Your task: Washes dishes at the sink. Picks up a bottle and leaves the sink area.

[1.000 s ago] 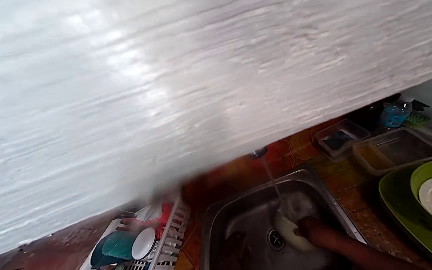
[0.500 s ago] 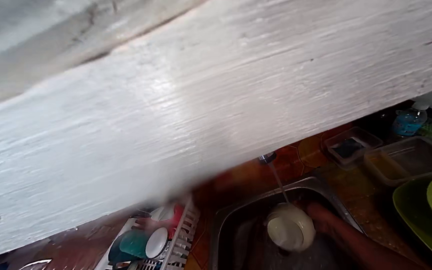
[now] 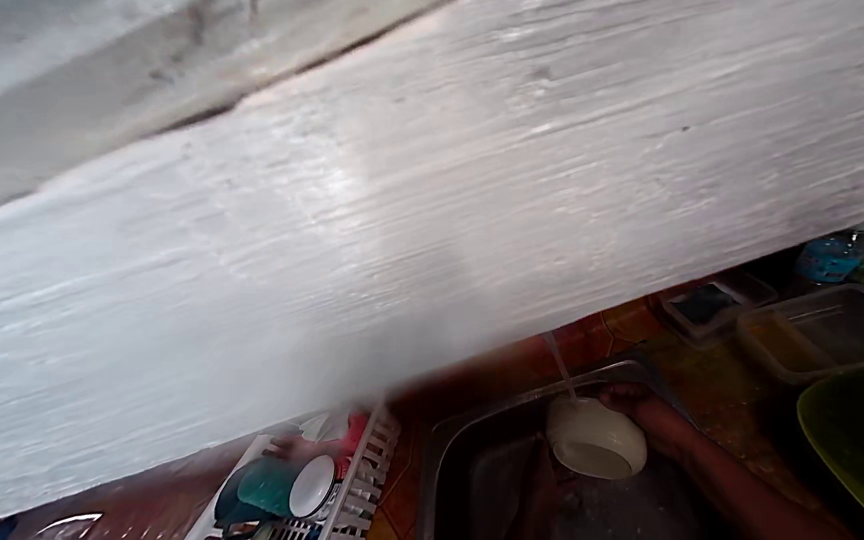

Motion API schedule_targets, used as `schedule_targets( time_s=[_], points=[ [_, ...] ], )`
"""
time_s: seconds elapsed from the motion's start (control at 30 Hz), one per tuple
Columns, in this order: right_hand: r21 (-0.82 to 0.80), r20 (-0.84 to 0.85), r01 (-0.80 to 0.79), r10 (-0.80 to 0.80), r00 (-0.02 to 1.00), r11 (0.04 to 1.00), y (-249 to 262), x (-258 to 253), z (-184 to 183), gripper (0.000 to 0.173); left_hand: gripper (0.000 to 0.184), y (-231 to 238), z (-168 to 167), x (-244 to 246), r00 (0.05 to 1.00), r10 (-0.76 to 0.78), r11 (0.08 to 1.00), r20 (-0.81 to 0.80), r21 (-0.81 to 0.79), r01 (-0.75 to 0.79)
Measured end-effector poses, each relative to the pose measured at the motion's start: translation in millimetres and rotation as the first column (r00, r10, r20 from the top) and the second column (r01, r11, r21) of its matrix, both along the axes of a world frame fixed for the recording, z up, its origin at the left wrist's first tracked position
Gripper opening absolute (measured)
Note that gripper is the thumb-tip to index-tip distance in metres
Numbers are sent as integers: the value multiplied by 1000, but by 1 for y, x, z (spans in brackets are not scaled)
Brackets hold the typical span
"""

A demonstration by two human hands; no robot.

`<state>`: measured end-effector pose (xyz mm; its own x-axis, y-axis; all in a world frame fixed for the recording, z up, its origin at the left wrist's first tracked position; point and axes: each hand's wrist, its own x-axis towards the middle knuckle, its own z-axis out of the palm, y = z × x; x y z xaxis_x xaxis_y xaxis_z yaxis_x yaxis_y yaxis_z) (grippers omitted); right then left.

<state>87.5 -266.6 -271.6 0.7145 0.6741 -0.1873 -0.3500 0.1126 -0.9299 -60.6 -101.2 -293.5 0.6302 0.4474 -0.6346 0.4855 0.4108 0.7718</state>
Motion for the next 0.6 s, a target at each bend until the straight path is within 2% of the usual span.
schedule_targets(
  time_s=[0.17, 0.27, 0.37, 0.47, 0.53, 0.6],
  points=[
    [31, 33, 47, -48, 998, 998, -2, 1, -4, 16, 72, -8, -2, 3, 998, 65, 997, 16, -33, -64],
    [46, -102, 153, -148, 984, 987, 1, 1, -6, 20, 74, -9, 0, 5, 995, 80, 996, 52, -30, -78],
    [32, -313, 291, -267, 912, 956, 8, 0, -8, 17, 71, -10, 6, 7, 990, 112, 993, 84, -51, -108],
    [49, -467, 344, -283, 838, 938, 9, 1, -19, 21, 65, -13, 11, 8, 989, 111, 994, 100, -26, -108],
    [16, -523, 387, -322, 789, 922, 8, 1, -22, 20, 63, -14, 15, 8, 992, 79, 996, 103, -44, -75],
    [-11, -514, 392, -342, 787, 920, 4, 0, -23, 22, 62, -17, 19, 8, 995, 57, 997, 86, -50, -52]
  ],
)
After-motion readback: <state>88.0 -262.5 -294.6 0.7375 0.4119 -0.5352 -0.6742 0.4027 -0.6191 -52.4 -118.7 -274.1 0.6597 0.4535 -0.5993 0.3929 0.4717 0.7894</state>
